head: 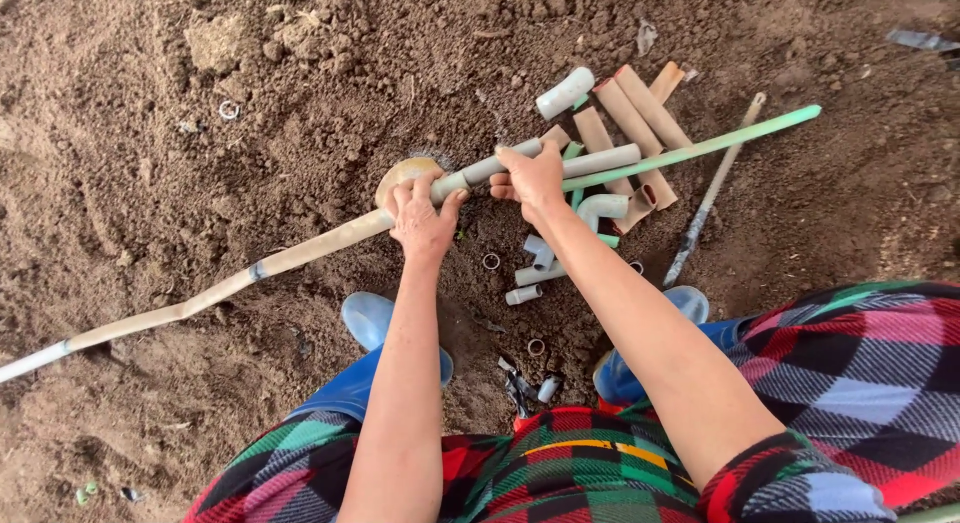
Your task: The person sits on the ground and assembles a plumbing system using various PVC pipe sections, fittings, and a long green pipe. They connect pieces by hand and use a metal file to smooth the ends of the pipes before fitting them together.
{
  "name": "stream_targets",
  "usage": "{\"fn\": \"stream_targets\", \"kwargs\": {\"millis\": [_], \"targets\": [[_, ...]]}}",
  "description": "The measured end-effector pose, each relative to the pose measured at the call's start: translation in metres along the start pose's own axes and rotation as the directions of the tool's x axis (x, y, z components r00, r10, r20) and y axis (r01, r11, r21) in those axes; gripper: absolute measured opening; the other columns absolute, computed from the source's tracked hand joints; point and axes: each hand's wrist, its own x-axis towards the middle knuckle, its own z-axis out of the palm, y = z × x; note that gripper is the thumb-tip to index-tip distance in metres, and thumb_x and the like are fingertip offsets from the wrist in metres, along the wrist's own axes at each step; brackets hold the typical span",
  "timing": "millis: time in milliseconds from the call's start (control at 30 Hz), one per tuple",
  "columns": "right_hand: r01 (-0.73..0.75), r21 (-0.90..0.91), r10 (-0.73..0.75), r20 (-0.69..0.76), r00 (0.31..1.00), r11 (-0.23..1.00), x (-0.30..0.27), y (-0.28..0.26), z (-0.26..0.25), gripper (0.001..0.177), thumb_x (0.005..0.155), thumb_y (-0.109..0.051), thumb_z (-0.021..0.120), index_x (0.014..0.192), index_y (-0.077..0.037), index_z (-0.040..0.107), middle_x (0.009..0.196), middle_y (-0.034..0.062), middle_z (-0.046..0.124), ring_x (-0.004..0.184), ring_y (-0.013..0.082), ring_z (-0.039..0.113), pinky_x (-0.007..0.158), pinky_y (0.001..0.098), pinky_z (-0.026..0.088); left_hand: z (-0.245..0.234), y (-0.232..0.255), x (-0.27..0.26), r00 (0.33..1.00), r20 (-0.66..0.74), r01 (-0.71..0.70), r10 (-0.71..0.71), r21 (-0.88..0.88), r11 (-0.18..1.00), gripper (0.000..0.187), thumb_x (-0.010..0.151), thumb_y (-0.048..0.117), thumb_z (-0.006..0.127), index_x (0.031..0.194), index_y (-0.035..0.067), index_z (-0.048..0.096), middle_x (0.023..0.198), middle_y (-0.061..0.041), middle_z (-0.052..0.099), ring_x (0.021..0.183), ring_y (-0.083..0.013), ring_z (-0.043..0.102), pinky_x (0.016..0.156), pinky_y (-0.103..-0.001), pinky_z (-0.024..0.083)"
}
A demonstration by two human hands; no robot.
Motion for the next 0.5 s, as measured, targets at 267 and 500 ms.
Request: {"fn": "stream_targets", "kwargs": {"millis": [267,500], "targets": [[0.157,-0.016,-0.158,-0.022,0.987,0.987,0.002,-0.029,-0.018,0.073,0.081,-0.007,0.061,0.137,0.003,0.015,0.092,0.0173,0.052,0.055,0.0235,0.067,0.044,0.0312,0.064,-0.014,0.012,-0.009,0.999,-0.01,-0.033,0.033,-0.002,0.999,0.041,0.085,0.052,0.064,0.119,0.032,0.053,0.121,-0.002,0.04,0.127,-0.0277,0.032,0.089,-0.061,0.039],[0.285,-0.28,-0.349,-0.212,0.913,0.917,0.005,-0.057,-0.115,0.061,0.082,-0.017,0.058,0.133,0.005,0.032,0.061,0.0072,0.06,0.045,0.0158,0.065,0.038,0.0244,0.058,-0.014,0.008,-0.001,0.998,0.053,0.02,-0.021,0.03,0.999,0.048,0.084,0.06,0.06,0.123,0.035,0.049,0.127,0.0,0.036,0.123,-0.0291,0.041,0.092,-0.059,0.039]]}}
